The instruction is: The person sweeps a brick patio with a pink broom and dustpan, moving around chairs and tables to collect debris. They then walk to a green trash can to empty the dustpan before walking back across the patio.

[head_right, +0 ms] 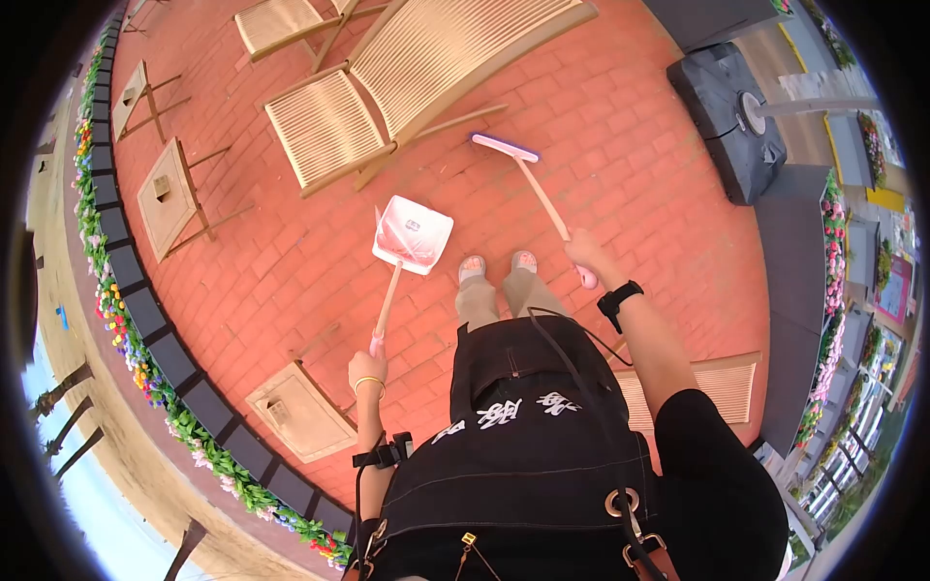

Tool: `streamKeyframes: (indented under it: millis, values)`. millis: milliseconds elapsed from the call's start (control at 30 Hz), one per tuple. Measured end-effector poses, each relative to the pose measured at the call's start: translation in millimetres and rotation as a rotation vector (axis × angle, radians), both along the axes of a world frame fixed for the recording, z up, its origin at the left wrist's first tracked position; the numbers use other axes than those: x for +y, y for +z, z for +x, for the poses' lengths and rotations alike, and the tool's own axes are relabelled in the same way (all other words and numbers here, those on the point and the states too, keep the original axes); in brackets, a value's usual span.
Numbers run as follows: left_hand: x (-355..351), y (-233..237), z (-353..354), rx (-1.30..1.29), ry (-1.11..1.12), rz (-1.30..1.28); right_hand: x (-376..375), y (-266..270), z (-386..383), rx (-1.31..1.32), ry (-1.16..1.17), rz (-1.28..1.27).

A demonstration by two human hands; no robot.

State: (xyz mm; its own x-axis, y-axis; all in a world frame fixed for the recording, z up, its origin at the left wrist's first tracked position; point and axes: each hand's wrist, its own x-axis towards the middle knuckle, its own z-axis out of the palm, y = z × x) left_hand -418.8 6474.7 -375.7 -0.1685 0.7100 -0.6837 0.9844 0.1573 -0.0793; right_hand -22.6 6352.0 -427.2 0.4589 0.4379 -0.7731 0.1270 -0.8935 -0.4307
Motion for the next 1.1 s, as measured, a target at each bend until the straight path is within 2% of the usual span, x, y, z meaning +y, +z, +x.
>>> streamKeyframes:
  millis: [67, 133, 167, 233, 267, 333, 400, 500, 633, 800, 900, 1000, 1033, 1100]
  values:
    - [23.0, -10.6, 5.2, -0.013, -0.004, 0.029, 27.4, -29.4, -18.3, -0.090, 0.247, -0.106]
    - [47.8, -19.0, 12.3, 0.005, -0.002, 0.072, 45.4, -34.5, -48.4, -0.041, 0.256, -0.125]
    - [61.6, -19.1, 17.8, 0.006, -0.010, 0.066, 48.4, -29.4, -58.9, -0.039, 0.249, -0.131]
    - [83.9, -12.7, 23.9, 0.016, -0.027, 0.054, 45.6, -3.3, -76.2, 0.171, 0.237, -0.026]
    - [92.1, -14.2, 20.7, 0.011, -0.036, 0.053, 40.2, 9.1, -75.0, 0.167, 0.228, -0.027]
    - [109.5, -19.9, 15.0, 0.037, -0.047, 0.039, 21.0, 31.5, -63.9, 0.491, 0.069, -0.061]
    - [118.9, -22.6, 7.2, 0.033, -0.048, 0.025, -1.5, 45.2, -63.6, 0.632, -0.037, -0.052]
    - [113.9, -23.3, -2.5, 0.033, -0.052, 0.005, -23.6, 58.4, -67.4, 0.606, -0.040, -0.031]
    - [93.6, -12.3, 8.5, -0.017, -0.134, 0.055, -59.3, 37.9, -55.3, 0.526, -0.118, 0.051]
    - [76.2, 15.0, 52.2, -0.116, -0.336, 0.094, -91.2, 78.3, -26.5, 0.349, -0.497, 0.087]
    - [86.7, 19.9, 84.1, -0.200, -0.429, 0.091, -119.1, 78.3, -13.2, 0.197, -0.643, 0.099]
    - [110.4, 16.4, 129.5, -0.291, -0.505, 0.066, -146.8, 66.0, -8.5, 0.117, -0.856, 0.229]
    - [117.4, 15.6, 149.2, -0.346, -0.538, 0.056, -153.0, 68.8, -5.2, 0.109, -0.876, 0.247]
    - [121.7, 29.1, 200.0, -0.437, -0.547, 0.016, -154.5, 89.3, 4.7, 0.118, -1.067, 0.231]
